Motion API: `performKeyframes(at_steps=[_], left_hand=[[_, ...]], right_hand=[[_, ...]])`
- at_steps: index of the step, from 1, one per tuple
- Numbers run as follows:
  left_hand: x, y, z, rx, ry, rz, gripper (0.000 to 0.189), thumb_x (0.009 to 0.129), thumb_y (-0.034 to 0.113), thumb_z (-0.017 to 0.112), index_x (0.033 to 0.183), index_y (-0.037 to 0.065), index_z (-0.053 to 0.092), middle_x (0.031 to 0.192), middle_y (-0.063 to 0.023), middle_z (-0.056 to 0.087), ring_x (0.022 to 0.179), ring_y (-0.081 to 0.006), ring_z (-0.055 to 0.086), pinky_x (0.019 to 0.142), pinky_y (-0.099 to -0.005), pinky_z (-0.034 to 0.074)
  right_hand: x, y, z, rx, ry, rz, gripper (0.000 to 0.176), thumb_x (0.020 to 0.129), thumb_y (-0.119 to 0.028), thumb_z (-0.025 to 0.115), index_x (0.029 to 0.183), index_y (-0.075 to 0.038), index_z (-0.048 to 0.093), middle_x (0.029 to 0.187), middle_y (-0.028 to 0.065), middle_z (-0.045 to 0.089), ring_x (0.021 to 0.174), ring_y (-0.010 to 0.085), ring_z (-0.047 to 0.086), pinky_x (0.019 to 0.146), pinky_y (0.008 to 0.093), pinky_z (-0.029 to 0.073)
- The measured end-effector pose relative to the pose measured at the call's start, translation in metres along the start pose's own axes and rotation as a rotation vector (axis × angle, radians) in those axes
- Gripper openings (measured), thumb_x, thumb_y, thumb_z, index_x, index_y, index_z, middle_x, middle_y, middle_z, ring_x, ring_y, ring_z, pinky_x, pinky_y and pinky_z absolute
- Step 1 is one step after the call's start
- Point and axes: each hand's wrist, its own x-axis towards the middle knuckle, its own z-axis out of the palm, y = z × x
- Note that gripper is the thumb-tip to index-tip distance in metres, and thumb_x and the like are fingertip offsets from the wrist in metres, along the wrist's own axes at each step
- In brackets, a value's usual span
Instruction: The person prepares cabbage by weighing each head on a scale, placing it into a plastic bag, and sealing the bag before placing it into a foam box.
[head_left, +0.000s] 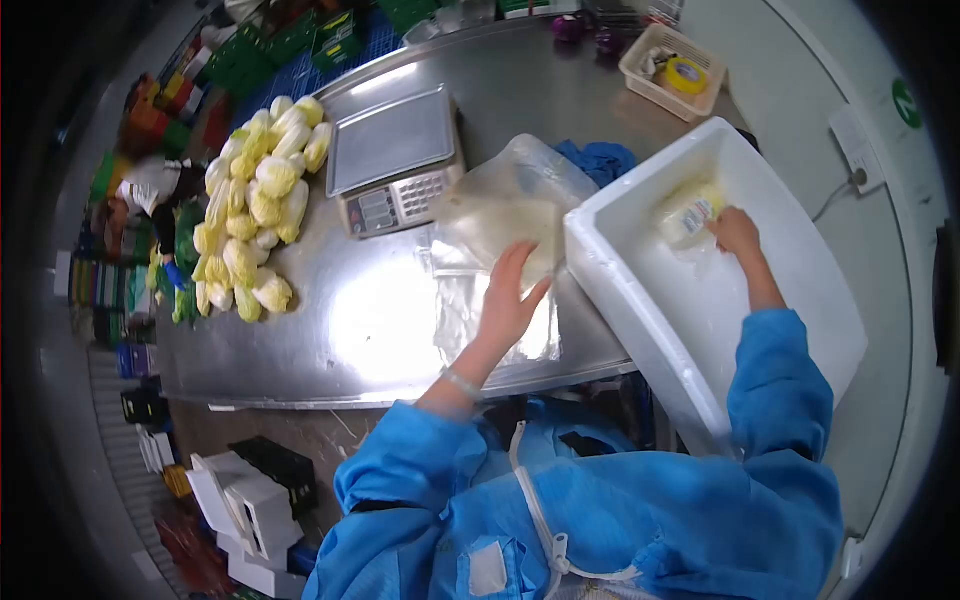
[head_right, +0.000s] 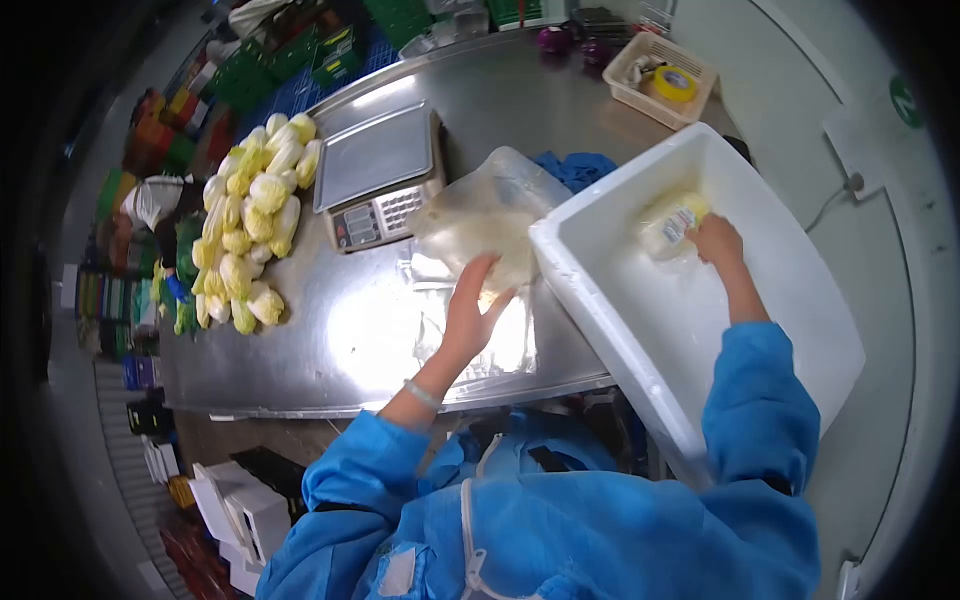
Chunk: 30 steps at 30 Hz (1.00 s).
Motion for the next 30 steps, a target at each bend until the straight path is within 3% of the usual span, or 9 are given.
performKeyframes(at_steps=[3, 6, 9, 13, 17, 20, 26, 29, 30], left_hand=[[-0.093, -0.062, -0.048, -0.171, -0.12, -0.577, 0.046, 0.086, 0.018, 0.068, 0.126, 0.002, 0.052, 0.121, -0.015, 0.06, 0.103, -0.0225, 0.063, 0.083, -0.0327, 0.05], [-0.164, -0.132, -0.1, -0.149, -0.076, -0.779, 0.044, 0.088, 0.025, 0.064, 0.125, 0.004, 0.052, 0.117, -0.0169, 0.062, 0.089, -0.0295, 0.067, 0.08, -0.038, 0.051], [-0.177, -0.186, -0.159, -0.077, 0.001, -0.768, 0.046, 0.088, 0.03, 0.064, 0.125, 0.004, 0.052, 0.113, -0.0172, 0.065, 0.087, -0.0299, 0.068, 0.079, -0.0376, 0.051], [-0.151, -0.275, -0.255, -0.007, 0.279, -0.823, 0.062, 0.086, 0.032, 0.068, 0.134, 0.001, 0.043, 0.124, -0.0204, 0.057, 0.106, -0.0335, 0.06, 0.09, -0.0384, 0.047], [-0.115, -0.358, -0.372, 0.354, 0.728, -0.636, 0.077, 0.08, 0.032, 0.074, 0.137, -0.003, 0.036, 0.135, -0.0259, 0.044, 0.121, -0.0397, 0.046, 0.101, -0.0443, 0.038], [-0.069, -0.4, -0.43, 0.625, 0.756, -0.76, 0.088, 0.075, 0.037, 0.077, 0.141, -0.001, 0.032, 0.138, -0.0268, 0.04, 0.119, -0.0436, 0.045, 0.102, -0.0496, 0.036], [-0.005, -0.441, -0.469, 0.544, 0.682, -0.987, 0.097, 0.067, 0.039, 0.081, 0.143, 0.005, 0.032, 0.14, -0.0233, 0.04, 0.118, -0.0446, 0.047, 0.097, -0.0517, 0.041], [-0.015, -0.478, -0.472, 0.48, 0.797, -0.803, 0.088, 0.068, 0.029, 0.079, 0.141, 0.004, 0.036, 0.131, -0.0204, 0.05, 0.117, -0.0379, 0.051, 0.094, -0.0454, 0.046], [-0.017, -0.471, -0.474, 0.129, 0.87, -0.808, 0.081, 0.071, 0.023, 0.075, 0.14, 0.003, 0.038, 0.127, -0.0183, 0.052, 0.115, -0.0338, 0.052, 0.092, -0.0417, 0.047]], right_hand=[[-0.085, -0.131, -0.013, 0.087, 0.149, -0.51, 0.032, 0.084, -0.035, 0.065, 0.094, -0.004, 0.065, 0.074, 0.0117, 0.067, 0.068, 0.029, 0.065, 0.064, 0.0369, 0.052], [-0.166, -0.235, 0.054, -0.077, 0.08, -0.859, 0.042, 0.083, -0.037, 0.066, 0.112, -0.007, 0.061, 0.089, 0.0137, 0.068, 0.082, 0.0308, 0.065, 0.071, 0.0406, 0.052], [-0.175, -0.297, 0.153, -0.444, 0.066, -0.887, 0.053, 0.083, -0.039, 0.064, 0.119, -0.001, 0.056, 0.099, 0.0193, 0.065, 0.093, 0.0317, 0.064, 0.076, 0.0416, 0.053], [-0.073, -0.288, 0.267, -0.506, 0.063, -0.601, 0.04, 0.079, -0.021, 0.063, 0.113, -0.001, 0.058, 0.087, 0.0198, 0.066, 0.082, 0.0371, 0.064, 0.071, 0.0463, 0.052], [-0.122, -0.352, 0.241, -0.43, 0.081, -0.652, 0.023, 0.077, -0.014, 0.059, 0.094, 0.0, 0.063, 0.077, 0.0228, 0.065, 0.074, 0.0399, 0.064, 0.069, 0.0492, 0.052], [-0.173, -0.4, 0.255, -0.161, -0.017, -0.63, 0.02, 0.076, -0.014, 0.058, 0.086, 0.003, 0.063, 0.082, 0.0267, 0.064, 0.079, 0.0439, 0.063, 0.074, 0.0502, 0.051], [-0.247, -0.472, 0.315, -0.221, -0.487, -0.723, 0.07, 0.083, -0.046, 0.067, 0.129, 0.003, 0.046, 0.106, 0.0265, 0.063, 0.098, 0.0433, 0.061, 0.086, 0.0472, 0.049], [-0.242, -0.512, 0.305, -0.039, -0.385, -1.049, 0.07, 0.085, -0.045, 0.064, 0.136, -0.003, 0.041, 0.123, 0.0217, 0.057, 0.112, 0.0395, 0.055, 0.092, 0.043, 0.048], [-0.235, -0.53, 0.298, -0.019, -0.501, -0.939, 0.062, 0.087, -0.037, 0.065, 0.136, -0.006, 0.042, 0.135, 0.0172, 0.05, 0.122, 0.0337, 0.05, 0.097, 0.0396, 0.045]])
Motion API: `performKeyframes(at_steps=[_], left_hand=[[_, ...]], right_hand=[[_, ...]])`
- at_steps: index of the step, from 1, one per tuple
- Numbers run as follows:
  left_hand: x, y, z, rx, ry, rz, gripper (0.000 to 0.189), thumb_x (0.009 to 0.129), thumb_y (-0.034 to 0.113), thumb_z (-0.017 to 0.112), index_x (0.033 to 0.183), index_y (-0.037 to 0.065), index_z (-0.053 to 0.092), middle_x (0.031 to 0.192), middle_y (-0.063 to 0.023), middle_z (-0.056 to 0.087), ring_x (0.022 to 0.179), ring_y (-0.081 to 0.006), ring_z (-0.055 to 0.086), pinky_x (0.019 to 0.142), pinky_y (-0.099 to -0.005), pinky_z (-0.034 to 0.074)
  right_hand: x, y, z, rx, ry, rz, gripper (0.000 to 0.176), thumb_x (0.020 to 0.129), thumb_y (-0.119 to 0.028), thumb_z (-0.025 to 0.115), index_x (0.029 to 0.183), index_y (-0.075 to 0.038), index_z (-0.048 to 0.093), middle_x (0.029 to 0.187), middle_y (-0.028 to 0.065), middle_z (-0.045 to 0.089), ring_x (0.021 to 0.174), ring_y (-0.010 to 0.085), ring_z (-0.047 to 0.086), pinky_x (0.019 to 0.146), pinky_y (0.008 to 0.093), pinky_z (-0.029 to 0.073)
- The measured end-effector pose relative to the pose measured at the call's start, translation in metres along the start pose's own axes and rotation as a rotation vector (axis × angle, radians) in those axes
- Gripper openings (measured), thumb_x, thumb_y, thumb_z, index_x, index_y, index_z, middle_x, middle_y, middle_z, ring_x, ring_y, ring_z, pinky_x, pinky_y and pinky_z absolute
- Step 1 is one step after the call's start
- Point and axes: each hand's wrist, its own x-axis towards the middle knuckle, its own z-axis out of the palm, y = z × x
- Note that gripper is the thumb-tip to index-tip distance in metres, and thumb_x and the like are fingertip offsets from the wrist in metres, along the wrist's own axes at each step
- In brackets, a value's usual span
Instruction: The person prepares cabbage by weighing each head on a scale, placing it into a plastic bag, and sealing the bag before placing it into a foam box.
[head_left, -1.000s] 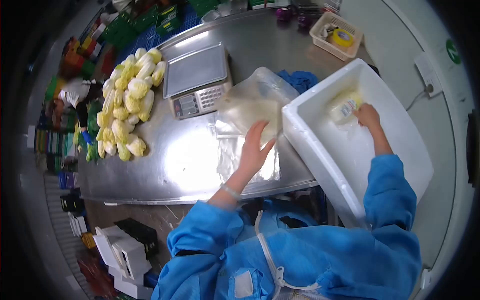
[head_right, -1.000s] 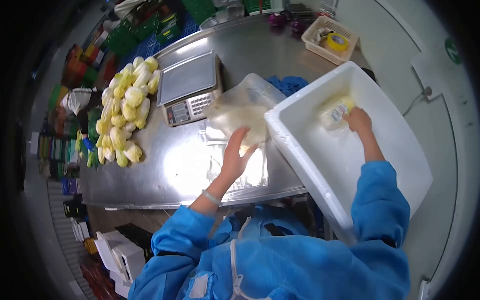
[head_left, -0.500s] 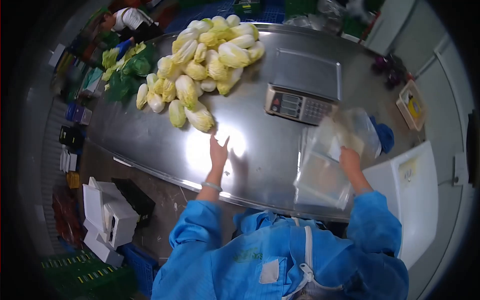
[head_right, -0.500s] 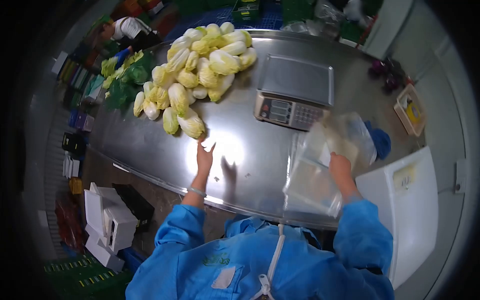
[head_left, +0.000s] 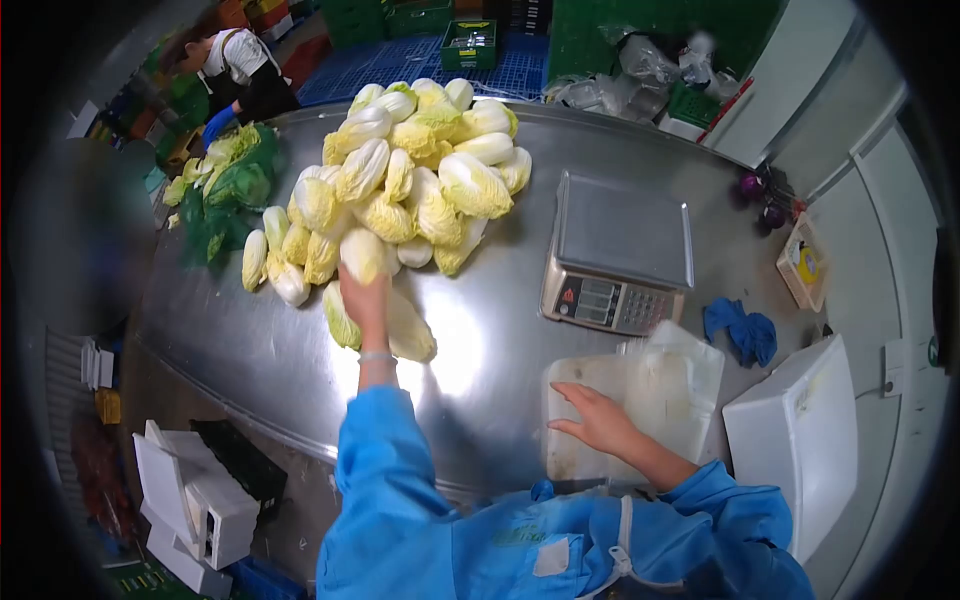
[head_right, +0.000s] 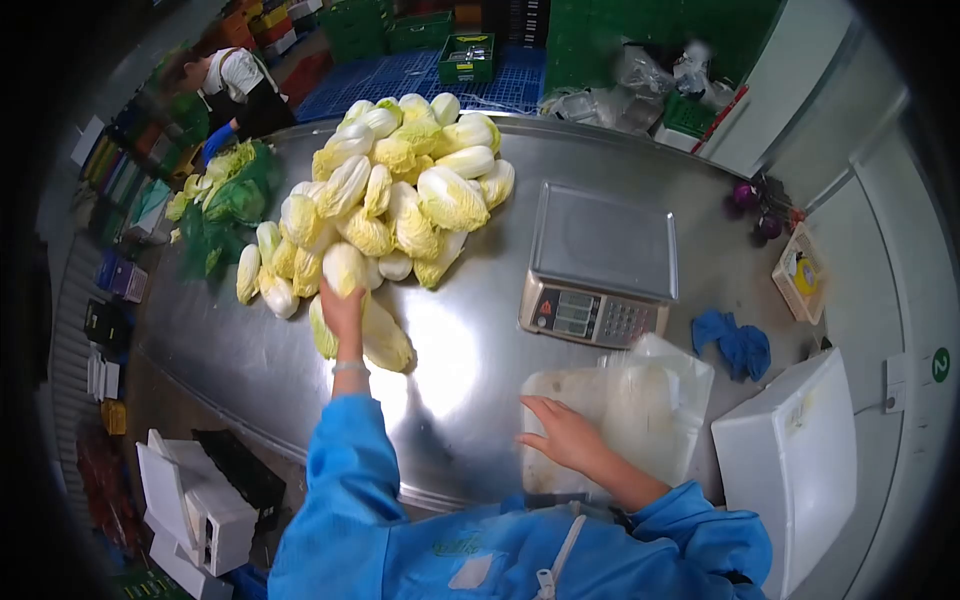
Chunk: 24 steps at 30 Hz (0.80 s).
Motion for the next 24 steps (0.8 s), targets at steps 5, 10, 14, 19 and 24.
performKeyframes(at_steps=[5, 10, 14, 19, 24], left_hand=[[-0.1, 0.038, -0.012, -1.016, -0.241, -0.363, 0.073, 0.079, 0.001, 0.058, 0.145, 0.005, 0.027, 0.134, -0.0151, 0.046, 0.117, -0.0276, 0.052, 0.095, -0.0408, 0.048], [-0.158, 0.115, 0.038, -1.313, -0.801, -0.238, 0.072, 0.094, 0.021, 0.05, 0.152, 0.009, 0.008, 0.154, -0.01, 0.02, 0.14, -0.0252, 0.025, 0.116, -0.0406, 0.018], [-0.104, 0.133, 0.095, -0.853, -0.813, -0.229, 0.064, 0.099, 0.036, 0.048, 0.146, -0.001, 0.025, 0.142, -0.013, 0.043, 0.127, -0.0236, 0.044, 0.108, -0.0348, 0.031], [-0.053, 0.116, 0.186, -0.6, -0.296, -0.224, 0.089, 0.084, 0.028, 0.071, 0.146, -0.005, 0.017, 0.151, -0.0223, 0.022, 0.139, -0.032, 0.026, 0.112, -0.0433, 0.023], [-0.028, 0.152, 0.245, 0.06, 0.064, -0.347, 0.113, 0.066, 0.04, 0.084, 0.147, 0.008, 0.013, 0.137, -0.0339, 0.023, 0.123, -0.0506, 0.034, 0.102, -0.0515, 0.036]], right_hand=[[0.103, -0.022, -0.02, 0.637, 0.13, -0.002, 0.081, 0.08, -0.028, 0.075, 0.144, -0.007, 0.03, 0.142, 0.0176, 0.042, 0.127, 0.031, 0.046, 0.1, 0.042, 0.043], [0.163, -0.014, -0.046, 0.855, 0.427, -0.157, 0.105, 0.069, -0.021, 0.083, 0.148, -0.003, 0.017, 0.148, 0.0193, 0.03, 0.132, 0.031, 0.038, 0.104, 0.0418, 0.039], [0.171, 0.055, -0.114, 0.673, 0.755, -0.12, 0.102, 0.064, -0.014, 0.082, 0.146, -0.001, 0.023, 0.138, 0.0167, 0.044, 0.127, 0.0263, 0.045, 0.103, 0.0371, 0.04], [0.181, 0.152, -0.166, 0.109, 0.767, 0.213, 0.095, 0.068, -0.021, 0.079, 0.145, -0.004, 0.026, 0.134, 0.021, 0.048, 0.123, 0.0318, 0.05, 0.102, 0.0383, 0.041], [0.164, 0.175, -0.175, -0.009, 0.621, 0.313, 0.09, 0.073, -0.033, 0.077, 0.144, -0.004, 0.03, 0.141, 0.0203, 0.041, 0.123, 0.0362, 0.049, 0.1, 0.0422, 0.042]])
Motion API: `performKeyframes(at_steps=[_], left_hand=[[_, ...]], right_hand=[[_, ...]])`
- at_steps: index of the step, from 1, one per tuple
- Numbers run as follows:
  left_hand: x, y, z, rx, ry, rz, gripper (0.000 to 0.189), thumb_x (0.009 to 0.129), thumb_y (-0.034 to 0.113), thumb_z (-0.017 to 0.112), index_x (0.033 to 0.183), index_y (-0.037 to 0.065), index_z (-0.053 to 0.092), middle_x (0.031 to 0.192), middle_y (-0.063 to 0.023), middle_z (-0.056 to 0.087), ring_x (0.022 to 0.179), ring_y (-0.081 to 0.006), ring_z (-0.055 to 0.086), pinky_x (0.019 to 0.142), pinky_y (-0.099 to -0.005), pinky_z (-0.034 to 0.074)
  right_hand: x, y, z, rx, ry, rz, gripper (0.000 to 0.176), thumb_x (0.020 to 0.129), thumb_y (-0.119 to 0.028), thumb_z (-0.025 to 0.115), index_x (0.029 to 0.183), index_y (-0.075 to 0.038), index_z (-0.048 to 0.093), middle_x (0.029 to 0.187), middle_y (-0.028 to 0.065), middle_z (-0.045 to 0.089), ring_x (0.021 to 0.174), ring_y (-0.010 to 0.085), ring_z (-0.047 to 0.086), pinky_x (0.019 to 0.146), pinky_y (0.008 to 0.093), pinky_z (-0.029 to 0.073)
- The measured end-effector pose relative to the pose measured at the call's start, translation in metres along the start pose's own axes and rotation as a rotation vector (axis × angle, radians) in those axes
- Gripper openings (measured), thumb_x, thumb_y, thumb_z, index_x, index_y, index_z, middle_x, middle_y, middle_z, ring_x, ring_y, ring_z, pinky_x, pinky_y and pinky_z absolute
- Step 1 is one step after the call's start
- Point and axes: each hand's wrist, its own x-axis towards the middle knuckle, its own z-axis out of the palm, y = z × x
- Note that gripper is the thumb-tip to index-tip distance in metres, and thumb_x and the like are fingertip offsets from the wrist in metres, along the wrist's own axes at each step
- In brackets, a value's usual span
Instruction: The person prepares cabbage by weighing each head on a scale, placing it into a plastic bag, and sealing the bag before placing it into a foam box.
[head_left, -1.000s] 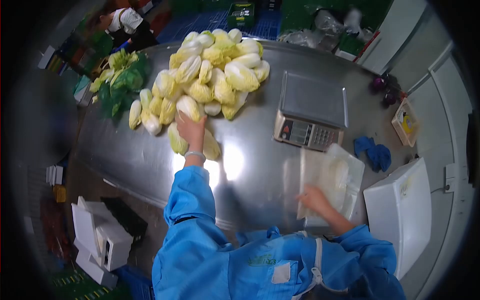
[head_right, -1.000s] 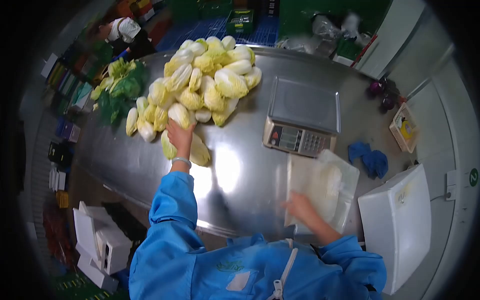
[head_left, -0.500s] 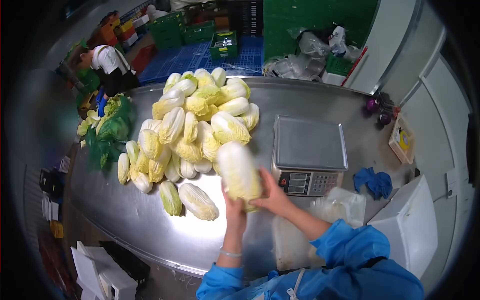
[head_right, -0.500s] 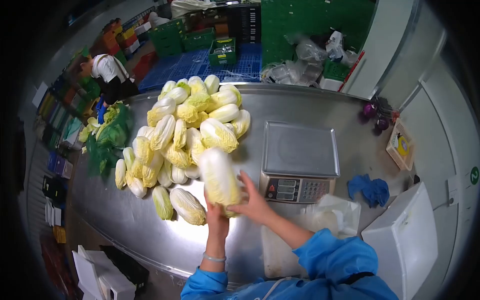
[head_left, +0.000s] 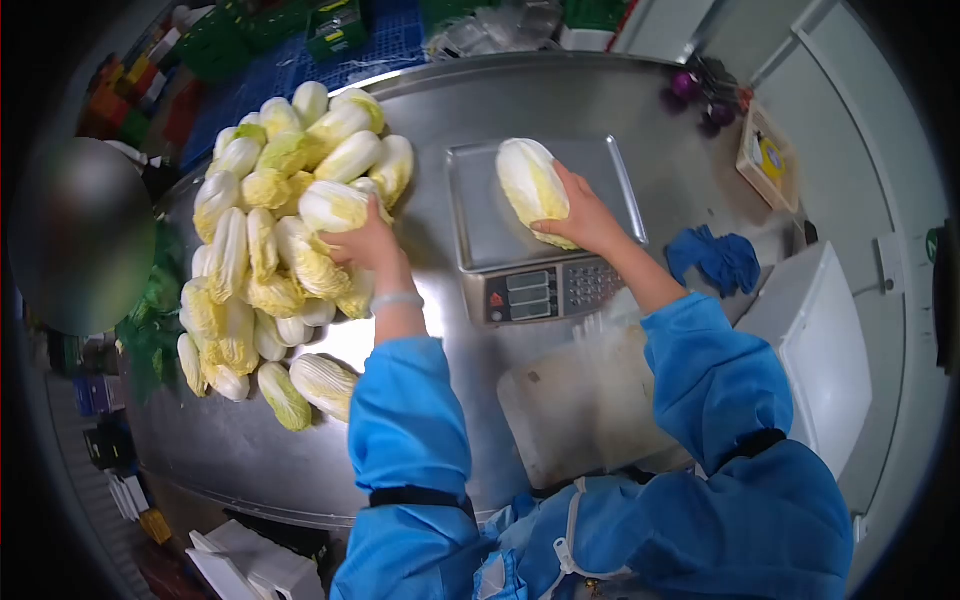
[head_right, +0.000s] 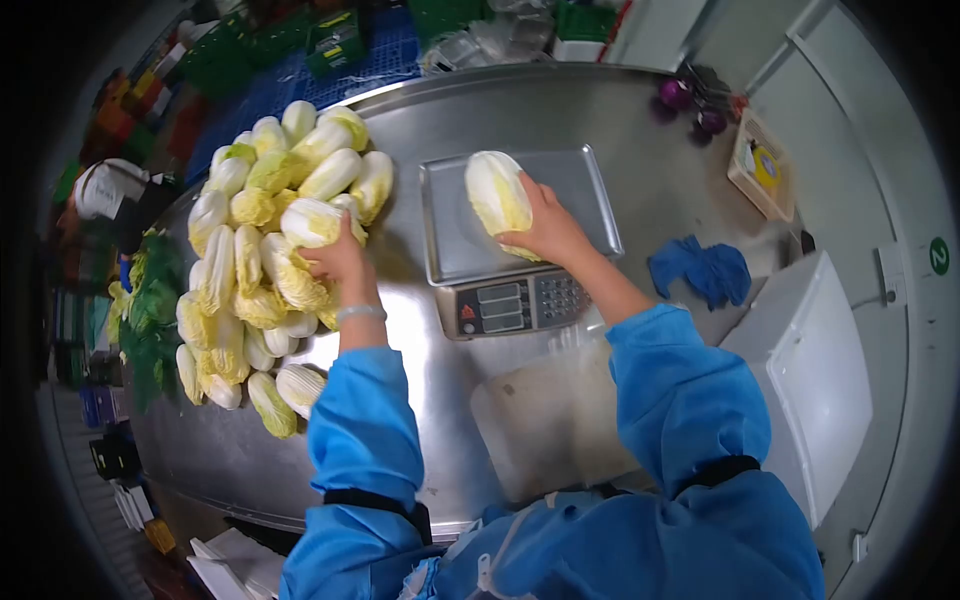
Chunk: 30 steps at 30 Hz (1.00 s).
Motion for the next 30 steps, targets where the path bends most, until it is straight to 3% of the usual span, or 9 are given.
performKeyframes(at_steps=[5, 6, 9, 12, 16, 19, 22, 24, 30], left_hand=[[0.003, 0.024, -0.015, -0.135, -0.009, -0.102, 0.103, 0.065, 0.03, 0.084, 0.145, 0.007, 0.022, 0.136, -0.0343, 0.025, 0.109, -0.0488, 0.052, 0.095, -0.0485, 0.046], [0.007, 0.024, -0.02, -0.247, -0.044, -0.145, 0.092, 0.066, 0.026, 0.082, 0.14, 0.006, 0.032, 0.131, -0.0292, 0.039, 0.112, -0.0416, 0.053, 0.093, -0.0465, 0.048], [0.003, 0.02, -0.06, -0.98, -0.641, -0.396, 0.059, 0.081, 0.023, 0.07, 0.13, 0.003, 0.045, 0.117, -0.0139, 0.058, 0.111, -0.0261, 0.056, 0.091, -0.0396, 0.048], [-0.044, 0.015, -0.074, -1.11, -0.828, -0.346, 0.047, 0.087, 0.021, 0.063, 0.128, 0.004, 0.047, 0.119, -0.0111, 0.058, 0.111, -0.0242, 0.055, 0.093, -0.0375, 0.046], [-0.08, 0.014, -0.058, -1.081, -0.983, -0.249, 0.041, 0.087, 0.021, 0.065, 0.122, 0.005, 0.051, 0.117, -0.0114, 0.06, 0.108, -0.0247, 0.058, 0.092, -0.0398, 0.048], [-0.102, 0.015, -0.031, -0.93, -0.948, -0.007, 0.053, 0.085, 0.016, 0.066, 0.131, 0.004, 0.042, 0.123, -0.0121, 0.055, 0.109, -0.0266, 0.057, 0.093, -0.0406, 0.048], [-0.123, 0.01, -0.02, -0.838, -0.898, 0.011, 0.079, 0.077, 0.008, 0.071, 0.142, -0.001, 0.026, 0.129, -0.0156, 0.049, 0.114, -0.0263, 0.054, 0.095, -0.0353, 0.046], [-0.128, -0.004, -0.004, -0.561, -0.736, 0.166, 0.078, 0.074, 0.012, 0.075, 0.138, -0.003, 0.033, 0.125, -0.0151, 0.052, 0.11, -0.0254, 0.056, 0.091, -0.0365, 0.048], [-0.158, -0.032, -0.013, 0.032, -0.645, 0.763, 0.091, 0.07, 0.023, 0.079, 0.143, 0.001, 0.029, 0.143, -0.0259, 0.027, 0.127, -0.044, 0.033, 0.105, -0.0444, 0.033]], right_hand=[[-0.03, 0.042, -0.05, 0.444, 0.232, -0.017, 0.072, 0.081, -0.032, 0.073, 0.138, -0.004, 0.04, 0.138, 0.0165, 0.046, 0.114, 0.0268, 0.056, 0.093, 0.0383, 0.046], [-0.04, 0.051, -0.062, 0.464, 0.229, 0.031, 0.067, 0.082, -0.03, 0.072, 0.136, -0.003, 0.043, 0.135, 0.0158, 0.048, 0.111, 0.0251, 0.057, 0.093, 0.037, 0.046], [-0.061, 0.063, -0.081, 0.53, 0.211, 0.148, 0.057, 0.085, -0.028, 0.07, 0.131, -0.003, 0.048, 0.129, 0.0142, 0.055, 0.105, 0.022, 0.06, 0.091, 0.0346, 0.046], [-0.05, 0.051, -0.062, 0.554, 0.186, 0.121, 0.061, 0.083, -0.035, 0.071, 0.13, -0.003, 0.048, 0.128, 0.0161, 0.055, 0.107, 0.0243, 0.059, 0.092, 0.036, 0.046], [-0.012, -0.012, 0.002, 0.239, 0.085, -0.033, 0.081, 0.074, -0.043, 0.075, 0.135, -0.003, 0.041, 0.129, 0.0231, 0.052, 0.116, 0.0338, 0.054, 0.095, 0.0403, 0.045], [0.009, -0.03, 0.025, 0.106, -0.012, 0.191, 0.08, 0.071, -0.037, 0.076, 0.133, -0.001, 0.042, 0.126, 0.0246, 0.053, 0.115, 0.0362, 0.054, 0.095, 0.0402, 0.045], [0.015, 0.0, 0.017, 0.56, -0.092, 0.221, 0.077, 0.07, -0.029, 0.075, 0.134, -0.001, 0.041, 0.122, 0.0222, 0.055, 0.113, 0.0322, 0.056, 0.094, 0.0371, 0.046], [-0.022, 0.018, -0.004, 0.994, -0.218, 0.355, 0.076, 0.072, -0.026, 0.074, 0.135, -0.001, 0.039, 0.123, 0.0176, 0.055, 0.112, 0.026, 0.056, 0.092, 0.0337, 0.047], [-0.243, 0.063, -0.009, 0.943, -0.136, 0.262, 0.084, 0.076, -0.011, 0.075, 0.145, -0.001, 0.027, 0.134, 0.014, 0.048, 0.123, 0.0209, 0.047, 0.102, 0.0334, 0.04]])
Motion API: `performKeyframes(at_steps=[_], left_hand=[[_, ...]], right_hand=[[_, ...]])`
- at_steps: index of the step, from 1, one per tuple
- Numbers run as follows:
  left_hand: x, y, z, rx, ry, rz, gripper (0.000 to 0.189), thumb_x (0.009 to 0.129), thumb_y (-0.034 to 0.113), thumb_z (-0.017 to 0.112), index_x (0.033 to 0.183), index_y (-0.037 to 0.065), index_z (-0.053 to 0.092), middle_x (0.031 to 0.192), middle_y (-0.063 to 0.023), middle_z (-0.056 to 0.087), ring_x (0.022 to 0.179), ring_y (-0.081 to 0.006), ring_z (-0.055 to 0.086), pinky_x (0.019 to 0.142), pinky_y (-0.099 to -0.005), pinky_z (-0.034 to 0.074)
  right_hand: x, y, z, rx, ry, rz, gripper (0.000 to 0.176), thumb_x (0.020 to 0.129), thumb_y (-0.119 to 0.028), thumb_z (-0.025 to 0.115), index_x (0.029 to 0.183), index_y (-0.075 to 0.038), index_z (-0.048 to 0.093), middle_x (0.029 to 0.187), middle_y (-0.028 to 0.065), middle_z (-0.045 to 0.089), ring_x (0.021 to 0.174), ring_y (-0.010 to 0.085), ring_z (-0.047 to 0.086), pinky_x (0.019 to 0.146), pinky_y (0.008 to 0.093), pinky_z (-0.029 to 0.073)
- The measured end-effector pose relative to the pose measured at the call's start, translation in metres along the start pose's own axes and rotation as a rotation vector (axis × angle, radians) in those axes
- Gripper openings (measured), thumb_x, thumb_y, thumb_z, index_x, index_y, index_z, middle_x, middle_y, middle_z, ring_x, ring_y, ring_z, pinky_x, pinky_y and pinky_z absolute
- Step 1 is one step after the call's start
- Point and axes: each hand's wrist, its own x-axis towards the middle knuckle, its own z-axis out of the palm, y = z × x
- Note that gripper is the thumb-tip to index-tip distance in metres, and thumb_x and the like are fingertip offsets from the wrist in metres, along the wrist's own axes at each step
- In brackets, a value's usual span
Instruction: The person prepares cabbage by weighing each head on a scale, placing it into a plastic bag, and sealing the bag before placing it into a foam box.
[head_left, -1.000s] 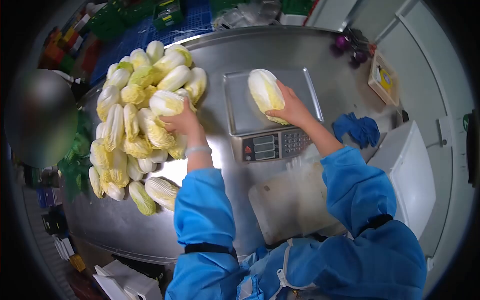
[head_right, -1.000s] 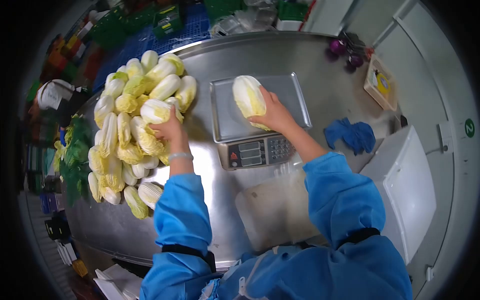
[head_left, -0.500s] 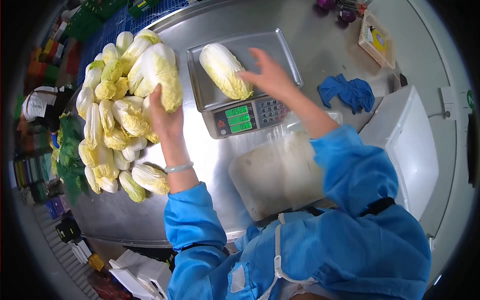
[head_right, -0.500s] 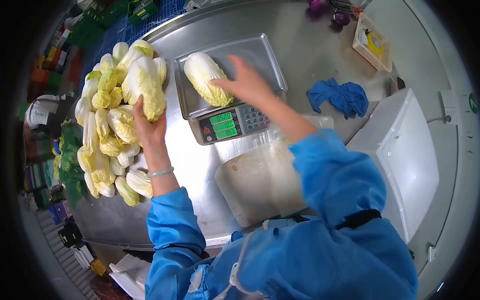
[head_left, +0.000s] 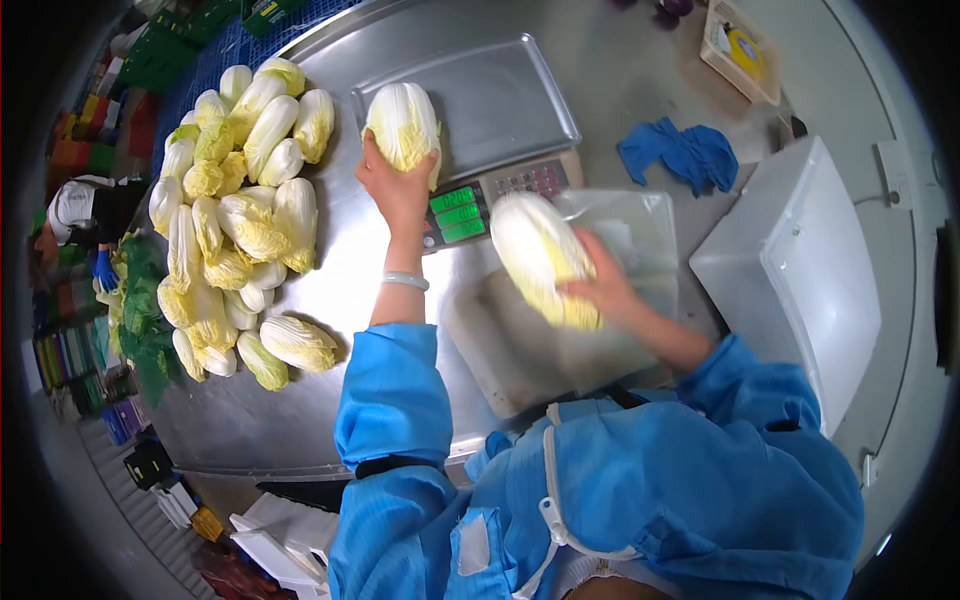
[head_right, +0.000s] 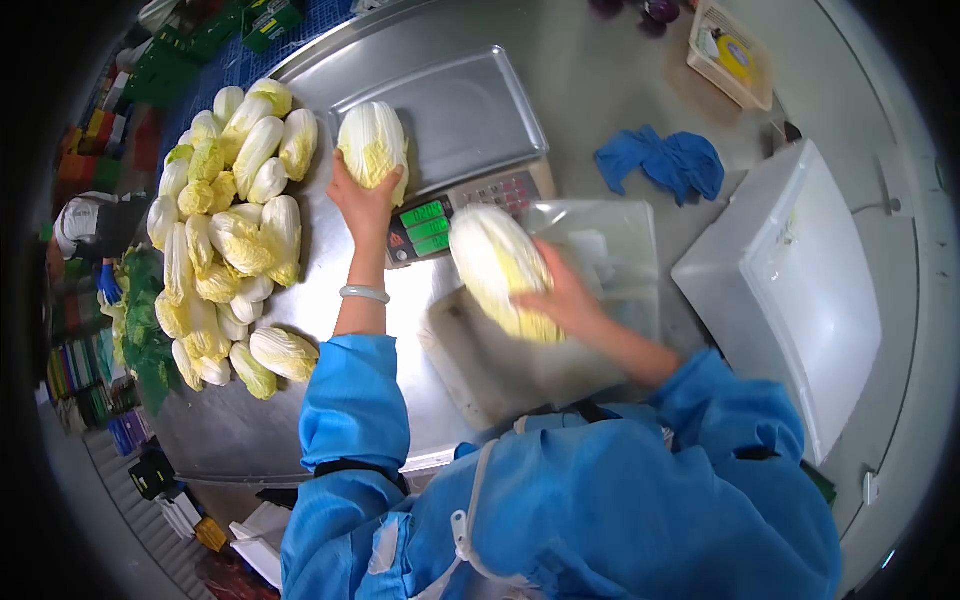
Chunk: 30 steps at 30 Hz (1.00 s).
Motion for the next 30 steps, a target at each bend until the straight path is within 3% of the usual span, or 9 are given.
performKeyframes(at_steps=[4, 7, 9, 13, 16, 21, 24, 26, 30], left_hand=[[-0.041, -0.013, -0.027, 0.107, 0.148, 0.166, 0.084, 0.077, 0.028, 0.077, 0.142, 0.002, 0.032, 0.14, -0.0255, 0.031, 0.129, -0.0386, 0.033, 0.107, -0.0442, 0.031], [-0.134, -0.047, -0.061, -0.262, 0.101, -0.137, 0.054, 0.093, 0.027, 0.059, 0.134, -0.004, 0.041, 0.131, -0.017, 0.045, 0.12, -0.0262, 0.044, 0.104, -0.0375, 0.034], [-0.217, -0.097, -0.074, -0.441, 0.004, -0.665, 0.042, 0.097, 0.033, 0.049, 0.123, 0.001, 0.055, 0.118, -0.0101, 0.059, 0.111, -0.0213, 0.053, 0.095, -0.0323, 0.042], [-0.324, -0.097, -0.073, -0.925, -0.553, -1.144, 0.038, 0.099, 0.028, 0.044, 0.127, 0.005, 0.054, 0.12, -0.0075, 0.06, 0.108, -0.0205, 0.059, 0.091, -0.0347, 0.048], [-0.33, -0.068, -0.056, -1.018, -0.539, -0.961, 0.041, 0.101, 0.029, 0.041, 0.135, 0.007, 0.046, 0.125, -0.0071, 0.057, 0.111, -0.02, 0.056, 0.093, -0.0369, 0.046], [-0.321, -0.043, -0.029, -1.072, -0.481, -0.896, 0.047, 0.102, 0.037, 0.04, 0.141, 0.011, 0.038, 0.135, -0.0055, 0.048, 0.123, -0.0201, 0.047, 0.101, -0.0373, 0.039], [-0.326, -0.028, -0.028, -1.114, -0.465, -0.909, 0.05, 0.101, 0.036, 0.042, 0.144, 0.013, 0.033, 0.136, -0.0065, 0.046, 0.125, -0.0217, 0.044, 0.102, -0.037, 0.037], [-0.328, -0.022, -0.021, -1.108, -0.44, -0.941, 0.054, 0.101, 0.033, 0.044, 0.148, 0.013, 0.027, 0.139, -0.0083, 0.043, 0.128, -0.024, 0.041, 0.104, -0.0371, 0.036], [-0.356, 0.033, -0.009, -0.332, -0.408, -0.224, 0.065, 0.097, 0.018, 0.045, 0.151, 0.01, 0.009, 0.149, -0.015, 0.022, 0.133, -0.0327, 0.033, 0.106, -0.0369, 0.033]], right_hand=[[-0.094, 0.028, 0.021, -0.277, 0.047, 0.189, 0.088, 0.075, -0.02, 0.075, 0.145, -0.003, 0.025, 0.137, 0.0203, 0.045, 0.127, 0.0296, 0.046, 0.105, 0.0383, 0.037], [-0.109, 0.055, 0.031, -0.534, 0.094, 0.208, 0.092, 0.071, -0.031, 0.077, 0.144, -0.004, 0.027, 0.135, 0.025, 0.044, 0.127, 0.0373, 0.043, 0.105, 0.0422, 0.036], [-0.109, 0.074, 0.035, -0.612, 0.133, 0.148, 0.091, 0.071, -0.032, 0.077, 0.143, -0.006, 0.029, 0.134, 0.0241, 0.045, 0.127, 0.0376, 0.042, 0.105, 0.0424, 0.036], [-0.111, 0.074, 0.014, -0.743, 0.169, -0.11, 0.072, 0.076, -0.03, 0.074, 0.135, -0.005, 0.042, 0.13, 0.024, 0.047, 0.121, 0.0368, 0.045, 0.099, 0.043, 0.04], [-0.095, 0.059, -0.046, -0.536, 0.544, -0.177, 0.045, 0.082, -0.03, 0.07, 0.116, -0.002, 0.058, 0.115, 0.0168, 0.06, 0.099, 0.0297, 0.06, 0.08, 0.04, 0.051], [-0.054, 0.052, -0.044, -0.159, -0.092, 0.486, 0.05, 0.083, -0.038, 0.069, 0.112, 0.001, 0.059, 0.113, 0.0138, 0.062, 0.089, 0.0188, 0.062, 0.067, 0.035, 0.054], [-0.045, 0.115, 0.027, -0.591, -0.039, 0.111, 0.081, 0.079, -0.046, 0.071, 0.135, 0.004, 0.04, 0.119, 0.0173, 0.057, 0.107, 0.0267, 0.058, 0.089, 0.0391, 0.048], [-0.056, 0.097, 0.048, -0.509, 0.029, 0.237, 0.084, 0.079, -0.044, 0.072, 0.136, 0.006, 0.036, 0.123, 0.0191, 0.055, 0.115, 0.0299, 0.053, 0.097, 0.0388, 0.042], [-0.1, 0.061, 0.029, -0.098, 0.113, 0.063, 0.08, 0.08, -0.037, 0.071, 0.137, 0.006, 0.035, 0.125, 0.0189, 0.054, 0.119, 0.0303, 0.051, 0.102, 0.0376, 0.04]])
